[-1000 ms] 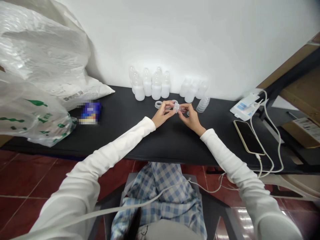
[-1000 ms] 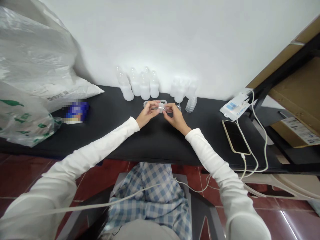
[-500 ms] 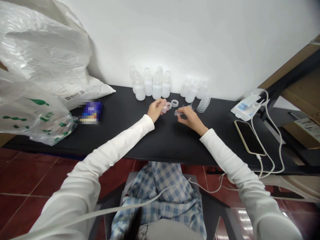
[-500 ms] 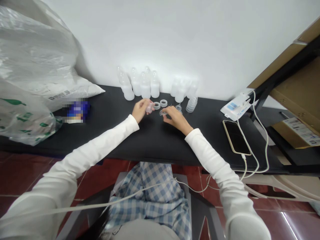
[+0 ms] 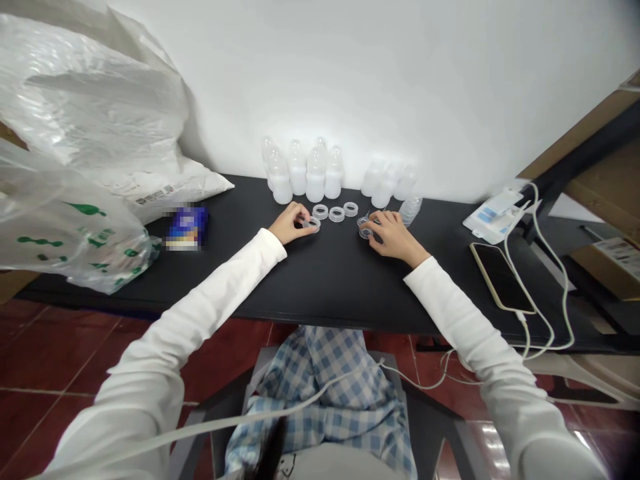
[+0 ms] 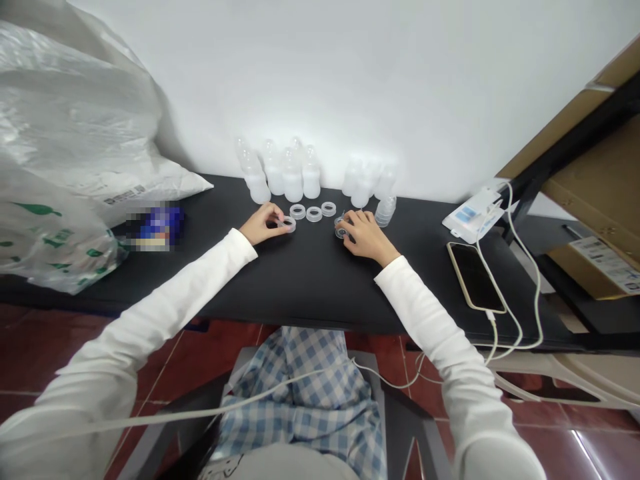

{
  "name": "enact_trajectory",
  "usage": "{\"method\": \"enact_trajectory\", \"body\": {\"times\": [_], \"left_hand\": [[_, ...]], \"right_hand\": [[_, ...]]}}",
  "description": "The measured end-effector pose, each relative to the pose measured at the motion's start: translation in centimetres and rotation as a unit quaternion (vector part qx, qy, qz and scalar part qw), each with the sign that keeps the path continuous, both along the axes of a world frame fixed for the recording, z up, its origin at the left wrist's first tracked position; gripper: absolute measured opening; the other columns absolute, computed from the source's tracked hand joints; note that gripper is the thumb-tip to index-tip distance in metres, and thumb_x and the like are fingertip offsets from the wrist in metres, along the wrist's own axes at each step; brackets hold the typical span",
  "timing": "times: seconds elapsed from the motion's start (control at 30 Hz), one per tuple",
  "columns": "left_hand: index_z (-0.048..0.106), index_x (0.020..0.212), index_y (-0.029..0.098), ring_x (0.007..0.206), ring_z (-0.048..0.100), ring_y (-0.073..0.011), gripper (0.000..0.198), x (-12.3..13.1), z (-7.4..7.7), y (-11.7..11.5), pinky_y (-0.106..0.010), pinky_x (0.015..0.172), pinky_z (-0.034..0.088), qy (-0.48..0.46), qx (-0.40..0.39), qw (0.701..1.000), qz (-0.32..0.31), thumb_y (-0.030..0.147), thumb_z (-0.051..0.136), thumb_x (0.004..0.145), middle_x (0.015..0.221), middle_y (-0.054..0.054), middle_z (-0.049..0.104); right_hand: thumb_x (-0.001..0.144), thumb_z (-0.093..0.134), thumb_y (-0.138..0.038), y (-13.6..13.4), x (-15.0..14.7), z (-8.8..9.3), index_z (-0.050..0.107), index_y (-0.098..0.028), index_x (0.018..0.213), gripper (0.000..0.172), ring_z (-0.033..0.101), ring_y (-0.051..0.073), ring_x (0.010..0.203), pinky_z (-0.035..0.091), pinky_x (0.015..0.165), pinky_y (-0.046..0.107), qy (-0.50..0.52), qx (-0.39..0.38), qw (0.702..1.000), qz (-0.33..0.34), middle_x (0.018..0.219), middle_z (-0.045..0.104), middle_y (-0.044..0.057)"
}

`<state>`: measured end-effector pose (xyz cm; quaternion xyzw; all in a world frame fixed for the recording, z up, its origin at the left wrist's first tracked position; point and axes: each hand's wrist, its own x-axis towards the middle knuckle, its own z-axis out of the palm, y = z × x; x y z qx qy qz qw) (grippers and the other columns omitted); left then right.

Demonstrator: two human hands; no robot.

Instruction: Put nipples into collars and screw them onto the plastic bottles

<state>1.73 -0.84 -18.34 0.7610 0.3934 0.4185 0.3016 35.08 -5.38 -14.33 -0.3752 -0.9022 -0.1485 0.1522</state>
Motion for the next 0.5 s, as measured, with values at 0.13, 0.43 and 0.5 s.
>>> {"method": "enact_trajectory", "body": {"times": [0.13,0.43,0.5], "left_hand": [[0.062,0.088,0.021,0.100,0.060,-0.0217,0.027,0.2,0.9,-0.6,-0.043,0.099,0.052,0.091,0.096,0.991,0.015,0.043,0.075,0.082,0.100,-0.004,0.058],[0.041,0.122,0.017,0.133,0.049,-0.0334,0.070,-0.3,1.2,2.8,-0.050,0.117,0.037,-0.055,0.061,0.902,0.425,0.025,0.085,0.068,0.134,-0.019,0.049],[0.041,0.118,0.020,0.132,0.051,-0.0356,0.069,-0.5,1.0,3.6,-0.056,0.117,0.034,-0.048,-0.008,0.905,0.423,0.023,0.085,0.065,0.123,-0.015,0.056]], "right_hand": [[0.094,0.051,-0.018,-0.1,0.0,-0.1,0.066,-0.023,0.125,0.035,0.055,0.028,0.104,0.035,0.089,0.041,0.031,0.028,0.999,0.012,0.117,0.063,0.012],[0.098,0.048,-0.018,0.0,-0.6,-0.8,0.067,-0.022,0.119,0.029,0.055,0.025,0.100,0.035,0.087,0.039,0.065,0.110,0.992,-0.016,0.110,0.065,0.010],[0.098,0.049,-0.018,0.1,-0.7,-0.9,0.068,-0.023,0.117,0.027,0.055,0.025,0.100,0.036,0.086,0.039,0.068,0.114,0.991,-0.018,0.109,0.066,0.010]]}}
